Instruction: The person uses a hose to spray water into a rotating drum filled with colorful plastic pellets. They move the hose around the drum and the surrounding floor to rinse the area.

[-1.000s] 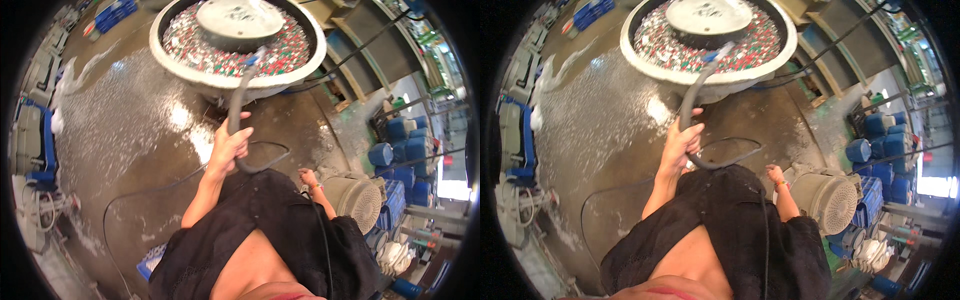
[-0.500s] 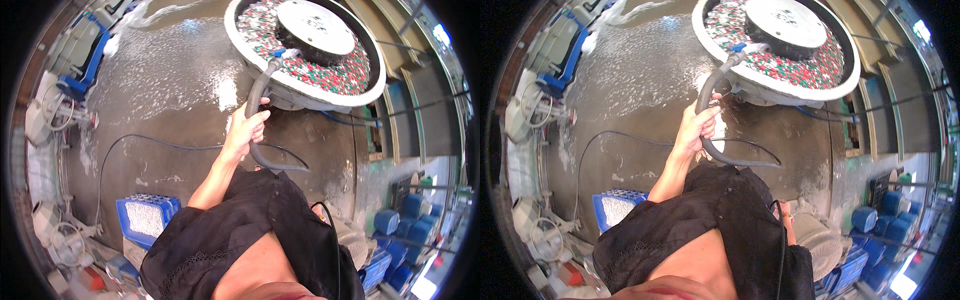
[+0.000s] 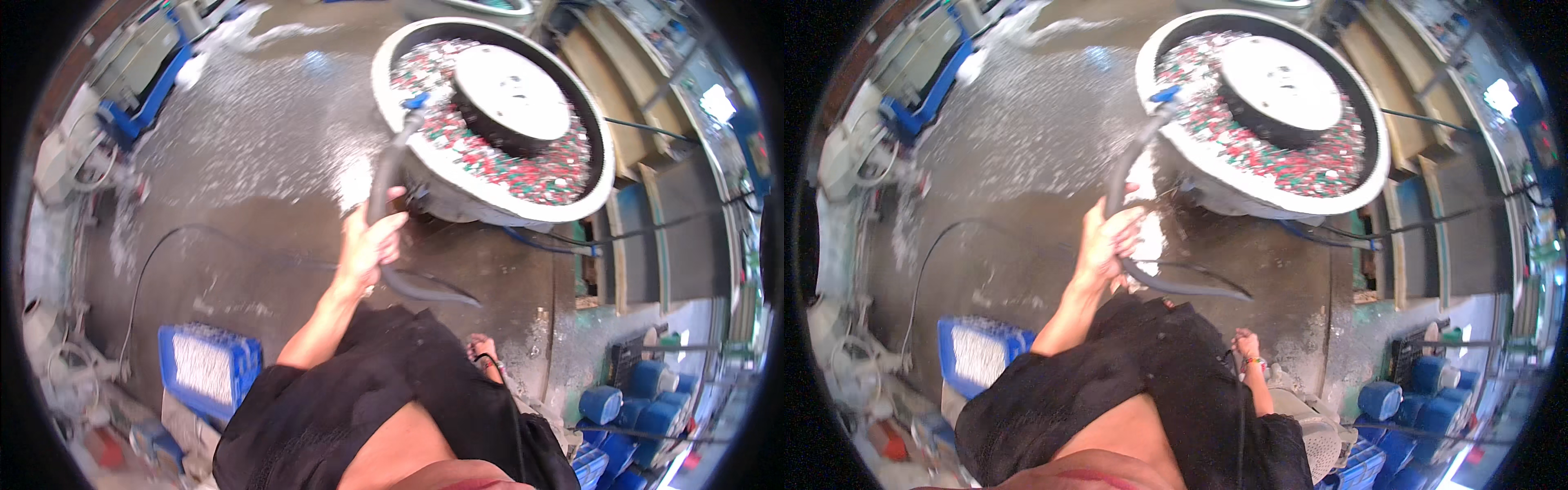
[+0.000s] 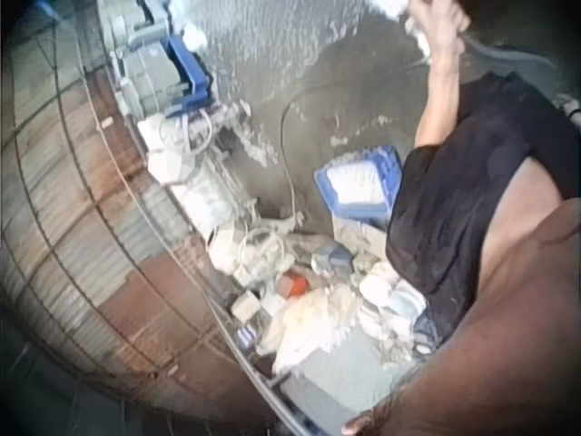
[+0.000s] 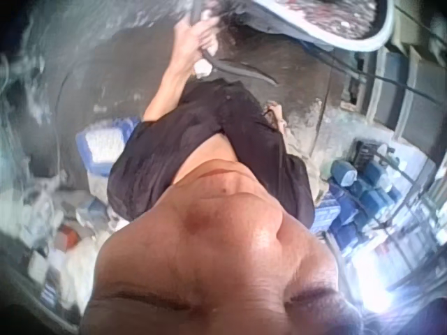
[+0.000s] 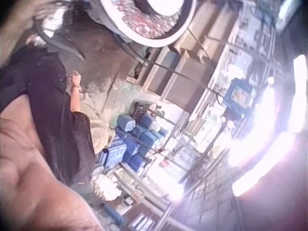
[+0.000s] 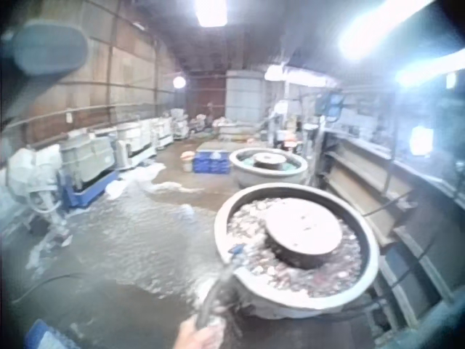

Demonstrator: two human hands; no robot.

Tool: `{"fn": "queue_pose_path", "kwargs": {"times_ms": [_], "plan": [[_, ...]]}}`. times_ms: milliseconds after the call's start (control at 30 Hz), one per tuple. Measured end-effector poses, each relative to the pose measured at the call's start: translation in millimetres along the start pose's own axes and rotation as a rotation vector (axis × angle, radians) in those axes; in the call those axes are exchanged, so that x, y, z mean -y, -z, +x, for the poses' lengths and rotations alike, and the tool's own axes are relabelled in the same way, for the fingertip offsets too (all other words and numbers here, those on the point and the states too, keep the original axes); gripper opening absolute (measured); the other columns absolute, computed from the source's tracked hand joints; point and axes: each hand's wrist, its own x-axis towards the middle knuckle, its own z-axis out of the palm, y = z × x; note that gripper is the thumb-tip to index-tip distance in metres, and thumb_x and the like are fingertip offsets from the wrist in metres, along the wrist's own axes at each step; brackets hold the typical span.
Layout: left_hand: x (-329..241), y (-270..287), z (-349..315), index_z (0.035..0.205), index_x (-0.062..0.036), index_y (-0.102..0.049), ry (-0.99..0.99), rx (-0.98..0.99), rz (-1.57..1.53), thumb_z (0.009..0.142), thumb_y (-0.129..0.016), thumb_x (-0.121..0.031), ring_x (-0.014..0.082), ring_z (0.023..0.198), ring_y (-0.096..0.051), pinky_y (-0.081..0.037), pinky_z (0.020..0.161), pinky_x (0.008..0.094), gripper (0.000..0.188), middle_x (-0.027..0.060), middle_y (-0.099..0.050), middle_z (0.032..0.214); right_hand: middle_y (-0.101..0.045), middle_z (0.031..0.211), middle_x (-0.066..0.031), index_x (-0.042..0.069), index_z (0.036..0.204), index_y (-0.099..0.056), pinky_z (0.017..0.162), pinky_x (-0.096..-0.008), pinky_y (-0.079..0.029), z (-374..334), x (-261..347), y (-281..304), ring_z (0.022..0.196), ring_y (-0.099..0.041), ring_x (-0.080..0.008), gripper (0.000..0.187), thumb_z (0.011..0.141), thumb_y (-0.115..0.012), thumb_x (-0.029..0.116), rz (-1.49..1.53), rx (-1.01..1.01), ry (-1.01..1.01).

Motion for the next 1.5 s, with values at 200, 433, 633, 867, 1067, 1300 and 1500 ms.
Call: {"fn": "queue_pose_path", "kwargs": {"times_ms": [200,433,633,867,1067,1300,1500], "plan": [[-5.9,19.6,10.2,0.117,-0.0026,-0.042,0.04,-0.038,0.06,0.085,-0.056,-0.008,0.0026,0.037,-0.027,-0.022,0.035,0.0209,0.036,-0.0075,-0.03,0.05,-0.069,0.091,-0.0094,0.006,0.103,-0.067,0.068,-0.03,-0.05,-37.1,14.2,3.7,0.076,-0.065,-0.019,0.03,0.078,-0.051,0.01,-0.307,-0.134,-0.099],[1.4,24.1,31.6,0.116,-0.004,-0.045,0.176,0.116,0.113,0.085,-0.057,-0.007,0.0036,0.036,-0.027,-0.025,0.035,0.0216,0.034,-0.0064,-0.031,0.049,-0.067,0.076,-0.0055,0.014,0.106,-0.067,0.05,-0.0275,-0.049,-41.0,1.4,-15.8,0.055,-0.06,-0.0128,0.032,0.078,-0.053,0.013,-0.152,-0.183,-0.185],[8.4,-4.5,36.6,0.115,-0.0042,-0.045,0.364,0.338,0.163,0.084,-0.058,-0.005,0.0034,0.036,-0.028,-0.025,0.035,0.0217,0.034,-0.0063,-0.033,0.05,-0.065,0.073,-0.0047,0.011,0.111,-0.063,0.049,-0.0276,-0.051,-29.6,18.5,-35.6,0.054,-0.059,-0.013,0.033,0.081,-0.049,0.013,-0.175,-0.121,-0.095],[14.2,-45.3,37.4,0.116,-0.0031,-0.044,0.392,0.516,0.217,0.084,-0.059,-0.006,0.0028,0.037,-0.029,-0.025,0.037,0.0212,0.035,-0.0065,-0.035,0.05,-0.065,0.075,-0.0051,0.011,0.114,-0.061,0.05,-0.0271,-0.051,-21.0,6.3,-30.0,0.057,-0.061,-0.0132,0.034,0.082,-0.049,0.014,-0.012,-0.132,-0.083],[26.0,-34.4,33.9,0.115,-0.0028,-0.045,0.339,0.391,0.262,0.083,-0.054,-0.006,0.0026,0.037,-0.029,-0.024,0.036,0.0217,0.034,-0.0066,-0.034,0.052,-0.066,0.077,-0.0053,0.011,0.107,-0.066,0.056,-0.0292,-0.052,-35.8,-51.6,-25.5,0.062,-0.063,-0.0155,0.031,0.079,-0.053,0.012,-0.065,-0.135,-0.049],[28.6,-14.7,21.5,0.117,-0.0023,-0.045,0.254,0.332,0.123,0.085,-0.058,-0.008,0.0025,0.039,-0.028,-0.025,0.038,0.0212,0.036,-0.0074,-0.033,0.052,-0.067,0.08,-0.0112,0.005,0.103,-0.066,0.051,-0.0287,-0.051,-69.0,-37.8,-24.9,0.056,-0.063,-0.018,0.032,0.078,-0.047,0.001,-0.301,-0.205,-0.138],[38.8,8.6,31.0,0.117,-0.0036,-0.046,0.23,0.201,0.058,0.082,-0.061,-0.009,0.0034,0.039,-0.031,-0.027,0.037,0.0217,0.038,-0.0073,-0.034,0.052,-0.064,0.074,-0.0067,0.006,0.11,-0.061,0.048,-0.0273,-0.048,-29.7,-27.5,2.1,0.054,-0.058,-0.0139,0.031,0.082,-0.047,0.006,-0.085,-0.137,-0.138]]}}
